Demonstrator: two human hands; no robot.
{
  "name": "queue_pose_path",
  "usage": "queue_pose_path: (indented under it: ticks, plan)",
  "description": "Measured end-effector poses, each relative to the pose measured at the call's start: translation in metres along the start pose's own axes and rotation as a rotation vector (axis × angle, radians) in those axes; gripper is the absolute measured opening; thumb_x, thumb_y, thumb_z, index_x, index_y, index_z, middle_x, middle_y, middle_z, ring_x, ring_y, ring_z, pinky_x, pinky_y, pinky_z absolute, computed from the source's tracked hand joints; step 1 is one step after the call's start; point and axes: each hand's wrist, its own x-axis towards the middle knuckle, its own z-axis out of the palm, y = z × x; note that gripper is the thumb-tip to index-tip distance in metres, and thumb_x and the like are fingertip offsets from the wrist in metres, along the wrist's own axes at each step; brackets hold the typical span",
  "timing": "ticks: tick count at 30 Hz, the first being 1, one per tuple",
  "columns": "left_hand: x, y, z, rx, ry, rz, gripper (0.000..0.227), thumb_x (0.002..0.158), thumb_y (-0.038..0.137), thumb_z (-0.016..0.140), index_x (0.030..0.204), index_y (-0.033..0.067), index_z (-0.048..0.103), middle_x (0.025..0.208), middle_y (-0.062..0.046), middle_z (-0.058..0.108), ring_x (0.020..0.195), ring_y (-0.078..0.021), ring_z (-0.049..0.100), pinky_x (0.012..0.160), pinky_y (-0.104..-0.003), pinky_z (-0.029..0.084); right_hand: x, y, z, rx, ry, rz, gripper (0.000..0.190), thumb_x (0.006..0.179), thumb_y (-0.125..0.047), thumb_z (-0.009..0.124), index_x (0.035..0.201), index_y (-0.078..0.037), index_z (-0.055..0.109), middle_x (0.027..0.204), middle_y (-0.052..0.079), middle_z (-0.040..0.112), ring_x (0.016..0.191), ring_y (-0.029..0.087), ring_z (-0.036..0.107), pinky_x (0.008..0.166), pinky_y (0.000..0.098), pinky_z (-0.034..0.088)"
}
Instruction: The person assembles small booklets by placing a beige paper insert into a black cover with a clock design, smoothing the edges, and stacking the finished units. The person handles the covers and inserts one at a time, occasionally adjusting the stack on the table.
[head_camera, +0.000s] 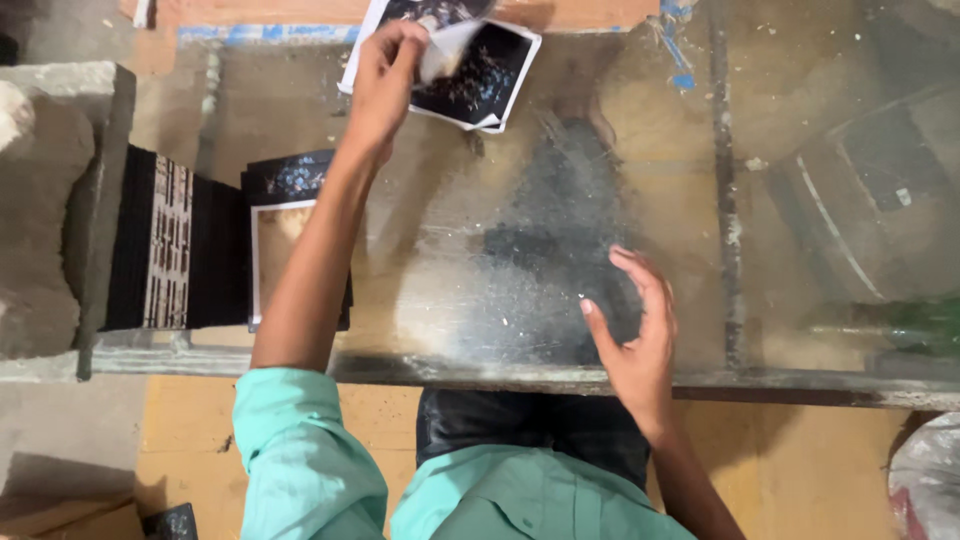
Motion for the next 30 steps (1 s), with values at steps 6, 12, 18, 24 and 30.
queue_pose_path:
  ticks: [6, 12, 18, 24, 30]
  plan:
    - [-0.053, 0.118, -0.006, 0.043, 0.079, 0.532, 0.018, 0.121, 0.017, 0.042, 0.115, 0.0024, 0.051, 0.113, -0.007, 0.056, 0.094, -0.0142, 0.048, 0.086, -0.028, 0.043, 0.046, 0.001, 0.007, 0.311, -0.005, -0.139, 0.083, 0.090, 0.000, 0.080, 0.156, -0.006, 0.030, 0.168, 0.017, 0.033, 0.159, 0.031, 0.037, 0.130, 0.0462, 0.037]
    - [-0.115, 0.162, 0.013, -0.592, -0.134, -0.318, 0.024, 0.106, 0.028, 0.044, 0.111, 0.0071, 0.054, 0.109, -0.008, 0.064, 0.094, -0.0151, 0.061, 0.081, -0.031, 0.055, 0.064, 0.002, 0.004, 0.674, -0.381, 0.065, 0.094, 0.081, -0.013, 0.089, 0.153, -0.006, 0.028, 0.154, 0.012, 0.040, 0.142, 0.022, 0.043, 0.116, 0.0372, 0.039]
    - [-0.126, 0.131, -0.007, -0.529, -0.146, -0.460, 0.033, 0.109, 0.032, 0.057, 0.118, 0.0028, 0.044, 0.097, -0.019, 0.065, 0.081, -0.0228, 0.061, 0.071, -0.034, 0.052, 0.051, 0.006, -0.037, 0.156, -0.837, 0.359, 0.034, 0.082, -0.020, 0.086, 0.109, -0.004, 0.073, 0.097, 0.016, 0.077, 0.088, 0.023, 0.067, 0.081, 0.0320, 0.055]
    - [-0.117, 0.116, 0.037, 0.121, -1.370, -0.128, 0.098, 0.081, 0.021, 0.086, 0.155, 0.0094, 0.022, 0.153, -0.013, 0.045, 0.105, -0.0263, 0.069, 0.083, -0.039, 0.057, 0.058, -0.011, -0.049, -0.402, -0.942, -0.199, 0.041, 0.081, -0.036, 0.078, 0.113, -0.011, 0.073, 0.093, 0.011, 0.076, 0.080, 0.037, 0.063, 0.076, 0.0467, 0.050]
    - [-0.127, 0.082, 0.077, 0.515, -1.362, -0.089, 0.054, 0.077, 0.004, 0.074, 0.129, 0.0065, 0.061, 0.096, -0.017, 0.074, 0.100, -0.0323, 0.069, 0.084, -0.048, 0.052, 0.066, 0.000, -0.043, -0.749, -0.838, 0.018, 0.035, 0.093, -0.037, 0.071, 0.123, -0.020, 0.073, 0.099, 0.012, 0.074, 0.100, 0.035, 0.068, 0.088, 0.0473, 0.052]
